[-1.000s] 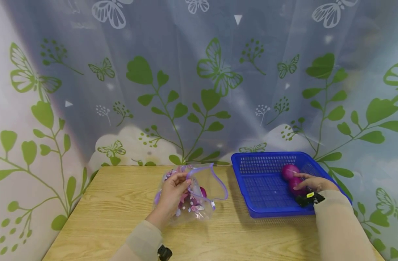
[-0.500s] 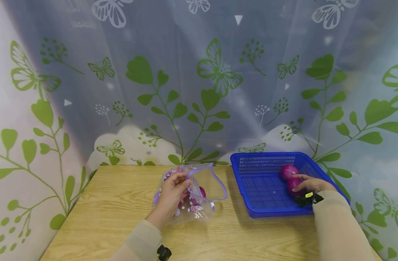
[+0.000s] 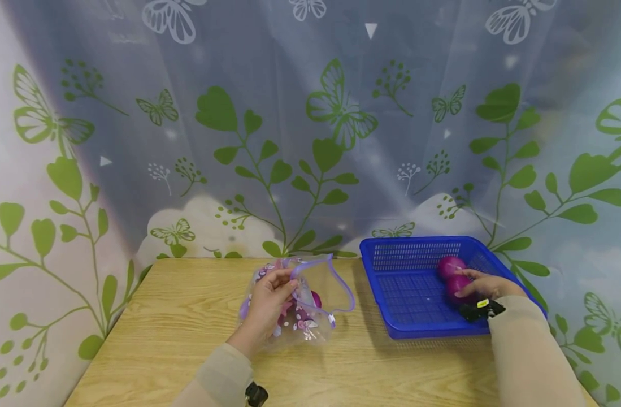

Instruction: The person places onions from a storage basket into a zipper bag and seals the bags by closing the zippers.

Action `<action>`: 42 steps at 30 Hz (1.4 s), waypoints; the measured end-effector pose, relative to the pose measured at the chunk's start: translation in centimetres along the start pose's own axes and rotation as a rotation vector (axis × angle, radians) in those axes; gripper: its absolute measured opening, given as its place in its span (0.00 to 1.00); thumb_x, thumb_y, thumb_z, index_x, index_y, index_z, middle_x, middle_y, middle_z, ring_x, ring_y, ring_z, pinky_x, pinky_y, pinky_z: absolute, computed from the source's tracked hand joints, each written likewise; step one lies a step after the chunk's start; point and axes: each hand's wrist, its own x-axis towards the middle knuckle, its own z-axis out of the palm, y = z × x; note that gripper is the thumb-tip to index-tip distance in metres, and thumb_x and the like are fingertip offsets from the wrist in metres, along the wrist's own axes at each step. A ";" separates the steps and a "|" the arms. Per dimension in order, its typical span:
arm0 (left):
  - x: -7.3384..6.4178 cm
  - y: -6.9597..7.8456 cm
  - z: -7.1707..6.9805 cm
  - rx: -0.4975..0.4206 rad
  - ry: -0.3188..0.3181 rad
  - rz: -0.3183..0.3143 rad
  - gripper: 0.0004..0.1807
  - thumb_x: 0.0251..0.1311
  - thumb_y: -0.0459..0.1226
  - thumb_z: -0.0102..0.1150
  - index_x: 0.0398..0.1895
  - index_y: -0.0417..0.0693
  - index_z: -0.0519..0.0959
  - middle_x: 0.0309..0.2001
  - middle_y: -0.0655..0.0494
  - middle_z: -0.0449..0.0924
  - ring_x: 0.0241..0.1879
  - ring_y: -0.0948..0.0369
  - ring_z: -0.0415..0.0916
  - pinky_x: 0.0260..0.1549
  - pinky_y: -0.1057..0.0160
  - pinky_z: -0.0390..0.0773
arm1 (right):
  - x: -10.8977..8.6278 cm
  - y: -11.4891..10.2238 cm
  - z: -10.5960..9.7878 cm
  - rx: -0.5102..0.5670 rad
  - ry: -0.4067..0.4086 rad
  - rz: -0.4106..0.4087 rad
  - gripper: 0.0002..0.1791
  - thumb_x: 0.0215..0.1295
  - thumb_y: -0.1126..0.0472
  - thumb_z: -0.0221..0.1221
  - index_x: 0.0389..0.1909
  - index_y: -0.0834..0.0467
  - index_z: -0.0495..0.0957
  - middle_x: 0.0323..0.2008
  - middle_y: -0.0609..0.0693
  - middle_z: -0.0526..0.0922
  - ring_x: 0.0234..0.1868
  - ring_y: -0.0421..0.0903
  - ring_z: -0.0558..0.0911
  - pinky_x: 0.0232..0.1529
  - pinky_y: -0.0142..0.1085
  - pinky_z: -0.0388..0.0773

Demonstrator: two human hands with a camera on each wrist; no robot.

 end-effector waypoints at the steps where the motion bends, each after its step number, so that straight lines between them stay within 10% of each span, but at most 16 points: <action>1: 0.0 0.0 0.0 -0.002 0.000 0.000 0.13 0.65 0.25 0.61 0.52 0.31 0.77 0.38 0.51 0.81 0.35 0.64 0.78 0.33 0.72 0.81 | 0.0 -0.1 0.0 0.016 0.001 0.001 0.44 0.61 0.69 0.63 0.70 0.68 0.45 0.62 0.74 0.60 0.56 0.58 0.71 0.49 0.39 0.77; 18: -0.1 -0.1 0.0 0.000 0.001 -0.001 0.13 0.65 0.25 0.60 0.52 0.30 0.77 0.38 0.52 0.80 0.34 0.65 0.78 0.33 0.72 0.81 | -0.8 -2.3 0.5 0.248 0.037 -0.054 0.30 0.60 0.76 0.63 0.52 0.40 0.71 0.68 0.71 0.44 0.61 0.63 0.63 0.57 0.56 0.77; 42: 0.2 -0.3 -0.1 0.005 -0.007 -0.011 0.14 0.64 0.27 0.62 0.52 0.32 0.77 0.38 0.51 0.80 0.32 0.65 0.76 0.29 0.72 0.80 | -3.4 -11.5 2.2 0.059 0.111 -0.357 0.37 0.58 0.75 0.66 0.61 0.40 0.64 0.69 0.72 0.45 0.50 0.49 0.76 0.49 0.44 0.82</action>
